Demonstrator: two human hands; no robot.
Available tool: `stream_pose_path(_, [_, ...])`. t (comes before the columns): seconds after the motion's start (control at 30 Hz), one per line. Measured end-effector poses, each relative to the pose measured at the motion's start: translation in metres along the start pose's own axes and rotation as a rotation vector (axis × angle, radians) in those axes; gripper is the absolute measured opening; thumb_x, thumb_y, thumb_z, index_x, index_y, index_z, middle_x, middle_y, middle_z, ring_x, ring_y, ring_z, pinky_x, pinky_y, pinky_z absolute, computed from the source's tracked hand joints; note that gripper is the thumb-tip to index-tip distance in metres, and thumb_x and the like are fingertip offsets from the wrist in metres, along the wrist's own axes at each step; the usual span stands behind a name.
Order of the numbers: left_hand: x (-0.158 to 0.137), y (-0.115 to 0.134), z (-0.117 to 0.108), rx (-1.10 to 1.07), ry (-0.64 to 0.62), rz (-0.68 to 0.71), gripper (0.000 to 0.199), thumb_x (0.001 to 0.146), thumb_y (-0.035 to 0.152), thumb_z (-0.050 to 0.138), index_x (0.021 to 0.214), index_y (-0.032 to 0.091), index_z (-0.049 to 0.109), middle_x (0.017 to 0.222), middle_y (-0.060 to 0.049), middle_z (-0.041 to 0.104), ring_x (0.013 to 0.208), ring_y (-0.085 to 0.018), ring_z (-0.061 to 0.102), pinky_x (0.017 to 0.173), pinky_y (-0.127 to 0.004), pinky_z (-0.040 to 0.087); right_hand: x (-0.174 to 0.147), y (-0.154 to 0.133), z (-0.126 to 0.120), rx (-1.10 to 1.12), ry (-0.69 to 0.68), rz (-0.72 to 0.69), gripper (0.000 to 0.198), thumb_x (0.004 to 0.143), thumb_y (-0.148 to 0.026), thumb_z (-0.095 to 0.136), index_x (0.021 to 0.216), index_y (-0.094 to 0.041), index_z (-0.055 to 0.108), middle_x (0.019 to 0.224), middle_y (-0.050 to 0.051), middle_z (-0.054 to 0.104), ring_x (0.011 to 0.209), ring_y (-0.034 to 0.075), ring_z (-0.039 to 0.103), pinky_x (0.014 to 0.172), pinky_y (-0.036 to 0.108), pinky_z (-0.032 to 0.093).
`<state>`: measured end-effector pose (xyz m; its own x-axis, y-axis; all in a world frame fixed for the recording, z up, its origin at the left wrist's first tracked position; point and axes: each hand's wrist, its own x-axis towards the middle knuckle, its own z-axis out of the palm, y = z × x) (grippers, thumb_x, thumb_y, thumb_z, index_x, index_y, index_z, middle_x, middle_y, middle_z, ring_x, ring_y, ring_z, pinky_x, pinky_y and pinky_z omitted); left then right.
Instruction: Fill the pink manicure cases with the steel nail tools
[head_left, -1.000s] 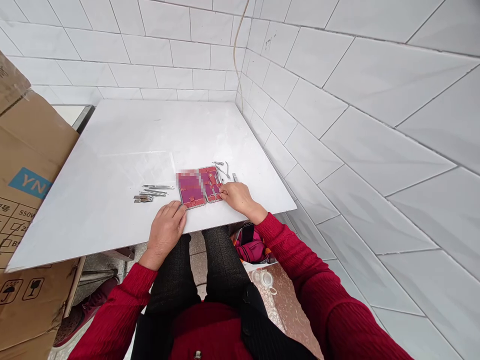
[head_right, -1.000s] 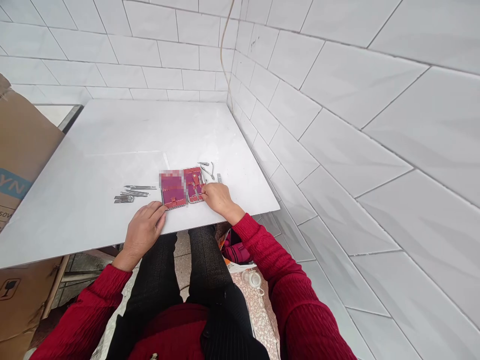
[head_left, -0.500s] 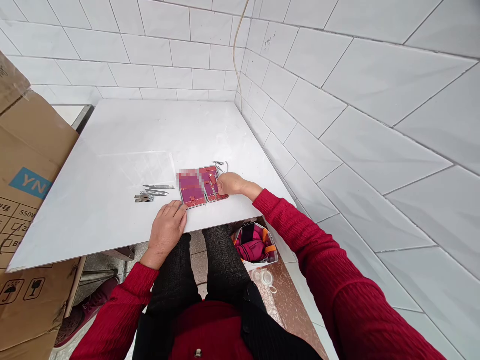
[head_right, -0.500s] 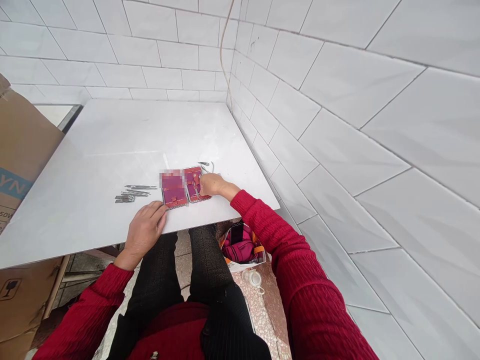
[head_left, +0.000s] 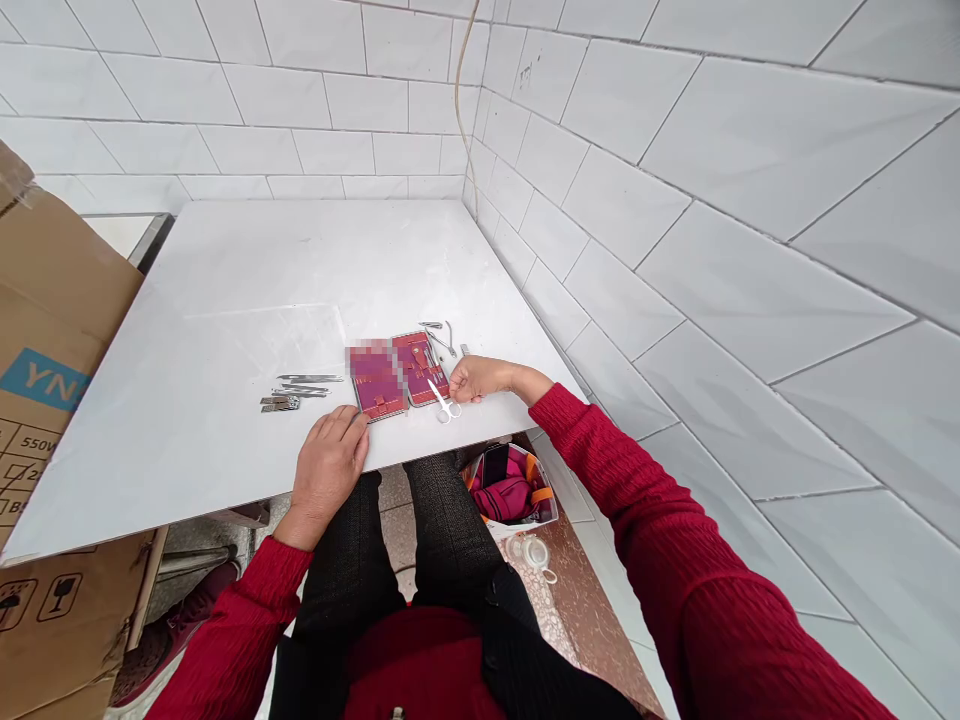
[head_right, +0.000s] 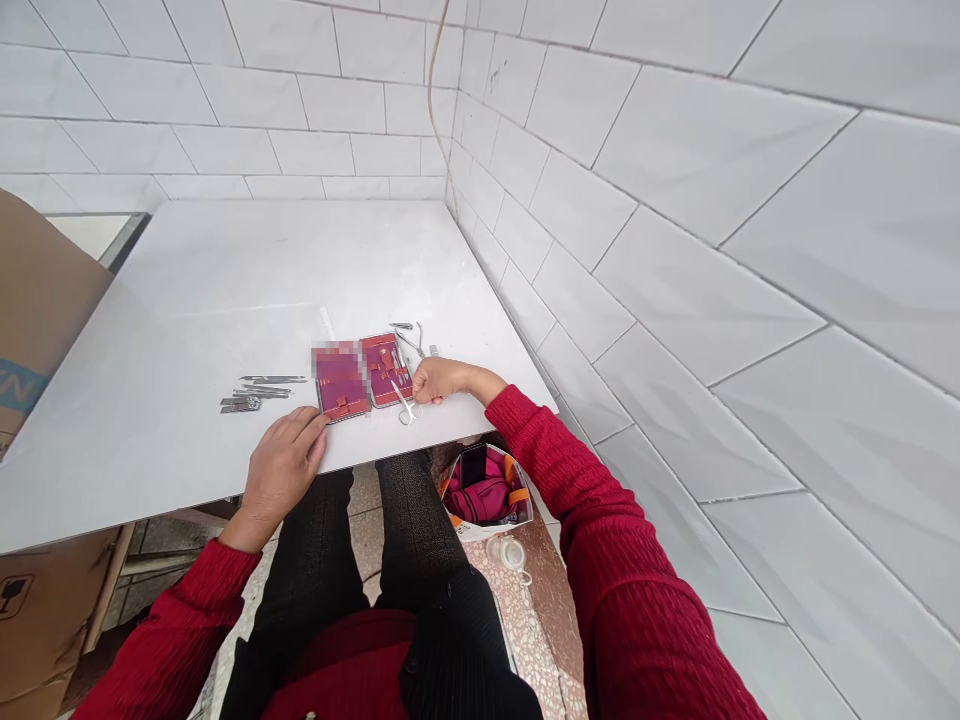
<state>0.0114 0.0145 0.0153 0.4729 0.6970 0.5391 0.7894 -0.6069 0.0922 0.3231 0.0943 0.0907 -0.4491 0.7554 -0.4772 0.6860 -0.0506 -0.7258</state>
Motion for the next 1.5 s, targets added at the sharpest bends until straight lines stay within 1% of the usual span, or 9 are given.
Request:
stream_pose_path(0.17, [-0.001,-0.001,0.001,-0.026,-0.012,-0.015,0.030,0.104,0.024,0.043,0.122,0.019,0.068,0.126,-0.015,0.069,0.120,-0.032,0.063,0.103,-0.052,0.052,-0.013,0.030,-0.023,0.193,0.147,0.019,0.004,0.063,-0.012,0.065,0.062,-0.015,0.068,0.050,-0.006,0.056,0.049,0.007,0.045,0.052,0.021,0.036])
stream_pose_path(0.37, [0.000,-0.001,0.001,0.010,-0.010,0.001,0.029,0.105,0.024,0.043,0.119,0.018,0.067,0.125,-0.016,0.069,0.119,-0.032,0.063,0.102,-0.051,0.052,-0.009,0.047,-0.042,0.186,0.344,0.124,0.011,0.065,-0.013,0.072,0.057,-0.015,0.065,0.048,-0.005,0.055,0.048,0.007,0.046,0.050,0.021,0.036])
stream_pose_path(0.73, [-0.001,-0.002,0.001,0.032,0.002,0.018,0.026,0.105,0.022,0.044,0.120,0.019,0.065,0.125,-0.015,0.069,0.118,-0.031,0.063,0.102,-0.049,0.052,0.008,0.039,-0.026,0.088,0.477,0.175,0.011,0.079,-0.011,0.069,0.070,-0.015,0.064,0.057,-0.004,0.059,0.050,0.008,0.050,0.052,0.021,0.036])
stream_pose_path(0.93, [-0.001,-0.001,0.001,0.048,0.016,0.031,0.025,0.105,0.022,0.045,0.119,0.019,0.065,0.124,-0.014,0.069,0.118,-0.030,0.063,0.101,-0.048,0.053,0.007,0.037,-0.005,-0.106,0.774,0.045,0.007,0.089,-0.021,0.066,0.089,-0.016,0.071,0.080,-0.001,0.068,0.070,0.011,0.058,0.065,0.022,0.040])
stream_pose_path(1.07, [-0.001,-0.002,0.001,0.047,0.012,0.024,0.027,0.105,0.022,0.045,0.121,0.018,0.066,0.124,-0.014,0.069,0.118,-0.030,0.064,0.101,-0.048,0.053,0.014,0.036,0.008,-0.217,0.706,-0.031,0.017,0.077,-0.018,0.079,0.093,-0.019,0.075,0.093,-0.001,0.067,0.075,0.012,0.056,0.067,0.023,0.039])
stream_pose_path(1.23, [-0.001,-0.002,0.001,0.039,0.014,0.027,0.027,0.105,0.023,0.044,0.120,0.017,0.066,0.123,-0.015,0.069,0.117,-0.031,0.063,0.101,-0.049,0.052,0.018,0.041,0.006,-0.260,0.720,0.008,0.022,0.071,-0.011,0.080,0.091,-0.021,0.078,0.097,0.000,0.064,0.077,0.013,0.055,0.067,0.025,0.041])
stream_pose_path(1.33, [-0.001,-0.003,0.002,0.006,0.014,0.006,0.027,0.105,0.023,0.045,0.119,0.018,0.067,0.124,-0.015,0.069,0.118,-0.031,0.063,0.102,-0.049,0.052,0.019,0.036,0.002,-0.256,0.738,-0.020,0.018,0.075,-0.013,0.078,0.092,-0.021,0.078,0.098,0.001,0.068,0.078,0.013,0.057,0.069,0.025,0.042])
stream_pose_path(1.4, [-0.002,-0.003,0.003,-0.012,0.008,-0.004,0.027,0.104,0.023,0.045,0.120,0.018,0.067,0.124,-0.015,0.069,0.119,-0.031,0.063,0.102,-0.050,0.051,0.024,0.026,0.001,-0.224,0.746,-0.033,0.011,0.083,-0.023,0.077,0.094,-0.020,0.077,0.095,0.001,0.070,0.078,0.013,0.059,0.068,0.025,0.042])
stream_pose_path(1.5, [-0.002,-0.003,0.003,-0.014,0.006,-0.006,0.028,0.105,0.023,0.044,0.120,0.018,0.068,0.124,-0.016,0.069,0.118,-0.032,0.063,0.102,-0.050,0.051,0.036,0.008,0.002,-0.189,0.740,-0.004,0.019,0.090,-0.039,0.073,0.091,-0.020,0.075,0.089,0.001,0.073,0.077,0.014,0.063,0.064,0.025,0.040])
